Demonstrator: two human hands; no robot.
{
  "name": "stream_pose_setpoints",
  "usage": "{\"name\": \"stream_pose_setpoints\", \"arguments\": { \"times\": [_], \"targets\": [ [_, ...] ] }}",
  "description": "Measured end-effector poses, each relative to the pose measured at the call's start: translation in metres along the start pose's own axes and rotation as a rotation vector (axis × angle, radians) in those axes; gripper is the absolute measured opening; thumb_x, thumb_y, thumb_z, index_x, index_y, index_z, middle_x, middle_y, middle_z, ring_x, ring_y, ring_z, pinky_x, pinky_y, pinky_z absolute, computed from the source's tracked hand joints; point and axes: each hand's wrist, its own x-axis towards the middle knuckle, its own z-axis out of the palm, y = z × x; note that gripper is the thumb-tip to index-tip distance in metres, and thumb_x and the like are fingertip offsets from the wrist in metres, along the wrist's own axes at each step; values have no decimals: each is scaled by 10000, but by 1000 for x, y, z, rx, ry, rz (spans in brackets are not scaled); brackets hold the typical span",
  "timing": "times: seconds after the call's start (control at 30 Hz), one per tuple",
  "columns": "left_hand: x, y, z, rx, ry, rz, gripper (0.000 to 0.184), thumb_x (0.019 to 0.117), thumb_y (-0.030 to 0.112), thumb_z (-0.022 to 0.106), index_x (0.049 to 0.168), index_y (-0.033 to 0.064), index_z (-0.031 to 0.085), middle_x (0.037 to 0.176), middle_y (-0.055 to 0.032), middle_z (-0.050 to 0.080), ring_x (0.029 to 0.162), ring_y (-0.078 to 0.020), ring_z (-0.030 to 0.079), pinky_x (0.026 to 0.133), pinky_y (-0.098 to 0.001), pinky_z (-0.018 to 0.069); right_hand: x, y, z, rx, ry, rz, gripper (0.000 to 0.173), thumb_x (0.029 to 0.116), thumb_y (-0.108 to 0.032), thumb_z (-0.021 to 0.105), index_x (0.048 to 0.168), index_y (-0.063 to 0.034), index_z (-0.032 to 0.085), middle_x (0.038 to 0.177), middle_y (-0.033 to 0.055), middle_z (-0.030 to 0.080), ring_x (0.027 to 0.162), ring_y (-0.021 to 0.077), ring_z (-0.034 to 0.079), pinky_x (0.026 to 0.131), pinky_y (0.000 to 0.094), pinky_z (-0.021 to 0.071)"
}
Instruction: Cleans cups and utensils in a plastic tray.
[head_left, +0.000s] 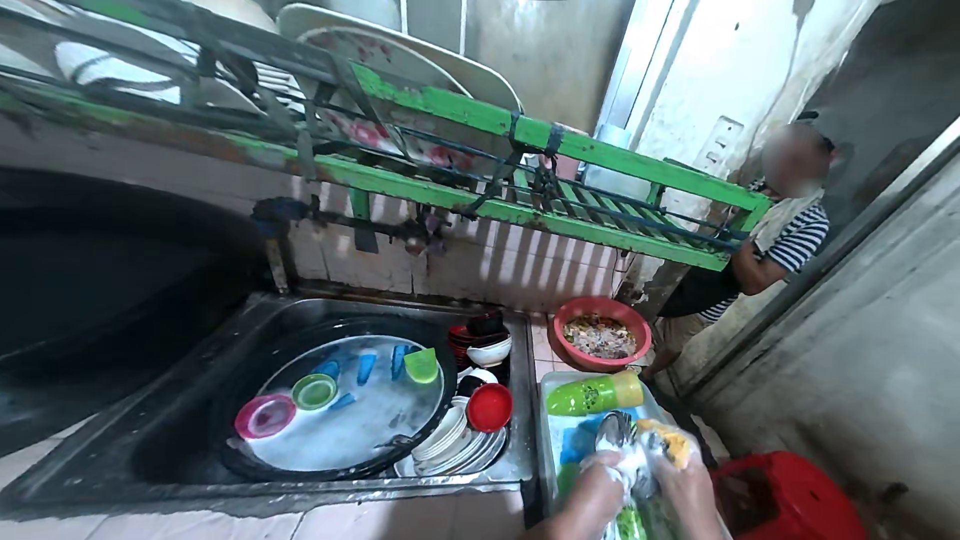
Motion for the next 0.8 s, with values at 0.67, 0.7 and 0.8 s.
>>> {"name": "stream_pose_setpoints", "arguments": {
  "times": [0.67, 0.7, 0.8],
  "targets": [
    [0, 3, -2, -94, -89, -74, 334, 1020, 49, 534, 1349, 34, 587, 940, -64, 627, 727, -125, 597, 666, -294, 527, 59, 27, -46, 177, -10, 47, 454, 952, -287, 619, 1281, 23, 573, 1061, 154, 670, 906, 220, 676, 806, 423, 582],
    [1, 3, -2, -140, -120, -70, 325, 1022, 41, 534, 1343, 30, 580, 903, -45, 620, 694, -110, 594, 635, -273, 525, 57, 29, -45, 176, -79, 48, 505, 904, -306, 651, 1283, 18, 573, 1085, 153, 671, 934, 219, 673, 831, 427, 579],
    [2, -2, -1, -165, -212, -54, 319, 1026, 56, 535, 1342, 27, 577, 908, -43, 636, 677, -104, 604, 620, -264, 531, 33, 9, -46, -6, -164, 133, 534, 950, -271, 692, 1393, -8, 551, 1255, 200, 653, 1134, 290, 647, 999, 504, 509]
  ]
}}
